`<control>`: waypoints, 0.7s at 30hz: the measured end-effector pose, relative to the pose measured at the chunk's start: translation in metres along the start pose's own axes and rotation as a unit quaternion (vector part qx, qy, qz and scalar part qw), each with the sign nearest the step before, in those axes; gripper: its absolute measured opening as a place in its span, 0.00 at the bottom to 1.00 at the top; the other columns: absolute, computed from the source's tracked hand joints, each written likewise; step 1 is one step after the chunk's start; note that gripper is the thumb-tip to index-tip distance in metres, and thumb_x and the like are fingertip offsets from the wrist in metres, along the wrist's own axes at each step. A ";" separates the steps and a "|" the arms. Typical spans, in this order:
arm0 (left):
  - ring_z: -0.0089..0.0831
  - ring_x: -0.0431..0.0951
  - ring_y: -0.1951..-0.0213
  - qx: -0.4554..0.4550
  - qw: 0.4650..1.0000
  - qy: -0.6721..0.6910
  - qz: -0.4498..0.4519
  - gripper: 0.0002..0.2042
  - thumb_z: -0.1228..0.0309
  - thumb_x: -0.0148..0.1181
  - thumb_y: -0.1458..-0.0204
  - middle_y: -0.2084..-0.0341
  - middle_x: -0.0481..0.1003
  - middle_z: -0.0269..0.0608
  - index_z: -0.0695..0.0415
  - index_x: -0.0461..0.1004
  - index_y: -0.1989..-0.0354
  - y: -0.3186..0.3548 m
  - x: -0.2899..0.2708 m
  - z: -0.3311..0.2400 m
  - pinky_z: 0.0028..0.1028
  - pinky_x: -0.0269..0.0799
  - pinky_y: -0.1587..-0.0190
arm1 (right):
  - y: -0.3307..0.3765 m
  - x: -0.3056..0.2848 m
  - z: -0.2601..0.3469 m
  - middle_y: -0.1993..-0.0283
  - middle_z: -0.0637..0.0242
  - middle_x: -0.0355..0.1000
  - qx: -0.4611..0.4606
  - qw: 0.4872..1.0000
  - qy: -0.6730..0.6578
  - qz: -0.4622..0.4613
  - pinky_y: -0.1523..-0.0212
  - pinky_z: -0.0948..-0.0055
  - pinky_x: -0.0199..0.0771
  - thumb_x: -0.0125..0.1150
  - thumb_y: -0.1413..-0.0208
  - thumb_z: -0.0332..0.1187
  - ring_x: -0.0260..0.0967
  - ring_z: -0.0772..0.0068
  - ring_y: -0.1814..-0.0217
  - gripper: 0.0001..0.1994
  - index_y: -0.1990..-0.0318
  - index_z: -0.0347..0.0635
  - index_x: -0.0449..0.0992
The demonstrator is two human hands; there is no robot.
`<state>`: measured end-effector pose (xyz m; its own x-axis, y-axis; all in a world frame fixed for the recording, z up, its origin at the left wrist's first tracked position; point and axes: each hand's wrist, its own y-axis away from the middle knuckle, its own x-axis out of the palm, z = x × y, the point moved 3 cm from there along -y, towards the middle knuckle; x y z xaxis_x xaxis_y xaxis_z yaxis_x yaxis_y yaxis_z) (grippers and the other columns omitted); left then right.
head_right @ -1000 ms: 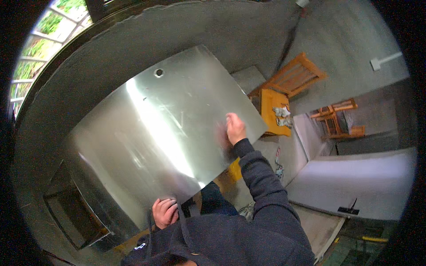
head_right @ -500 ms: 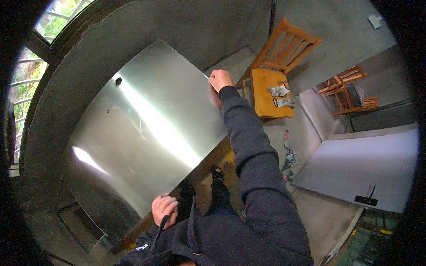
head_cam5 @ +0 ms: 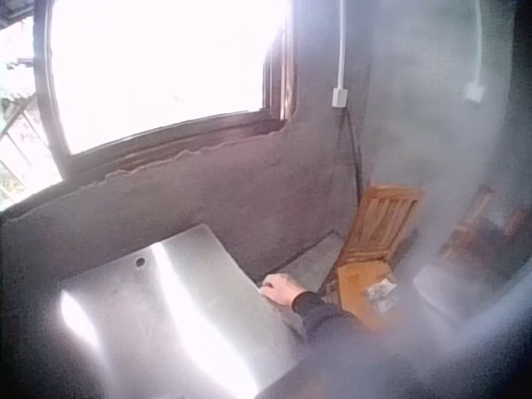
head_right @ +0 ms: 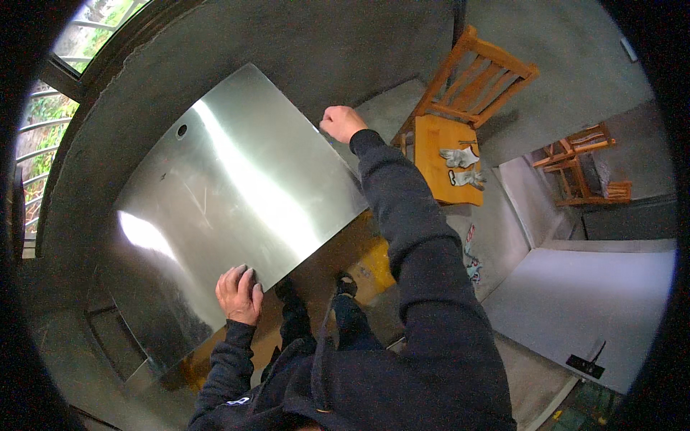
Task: The person assembles a stainless steel frame by attaching a metal sheet to the structure. They align the sheet, secure it with fasteners, and remove protective film from the surface.
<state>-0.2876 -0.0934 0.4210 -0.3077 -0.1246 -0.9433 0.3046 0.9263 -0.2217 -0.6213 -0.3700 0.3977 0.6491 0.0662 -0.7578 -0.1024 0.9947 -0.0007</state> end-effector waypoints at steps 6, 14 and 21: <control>0.42 0.63 0.49 -0.003 1.000 -0.001 0.017 0.16 0.66 0.53 0.55 0.55 0.66 0.40 0.53 0.69 0.57 -0.004 0.001 -0.002 0.43 0.54 0.45 | -0.008 0.004 0.007 0.72 0.51 0.71 -0.081 0.994 0.038 0.067 0.65 0.59 0.68 0.55 0.60 0.35 0.69 0.50 0.67 0.09 0.75 0.37 0.74; 0.41 0.63 0.48 -0.003 1.000 -0.010 0.019 0.16 0.65 0.53 0.55 0.54 0.66 0.40 0.52 0.68 0.55 0.002 0.009 0.006 0.44 0.53 0.44 | -0.014 0.006 -0.006 0.72 0.52 0.72 -0.088 0.993 0.081 -0.008 0.66 0.59 0.68 0.54 0.59 0.32 0.69 0.50 0.67 0.08 0.73 0.37 0.74; 0.41 0.63 0.48 -0.007 0.999 -0.012 0.032 0.17 0.65 0.53 0.55 0.54 0.66 0.40 0.52 0.68 0.55 0.001 0.006 0.007 0.44 0.52 0.43 | -0.011 0.003 0.007 0.71 0.54 0.72 -0.153 0.983 0.034 0.092 0.66 0.62 0.68 0.53 0.57 0.33 0.69 0.55 0.68 0.09 0.73 0.36 0.73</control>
<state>-0.2825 -0.0957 0.4136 -0.2674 -0.0737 -0.9607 0.3094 0.9377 -0.1581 -0.6133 -0.3800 0.3998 0.5475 0.2278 -0.8052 -0.4431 0.8952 -0.0481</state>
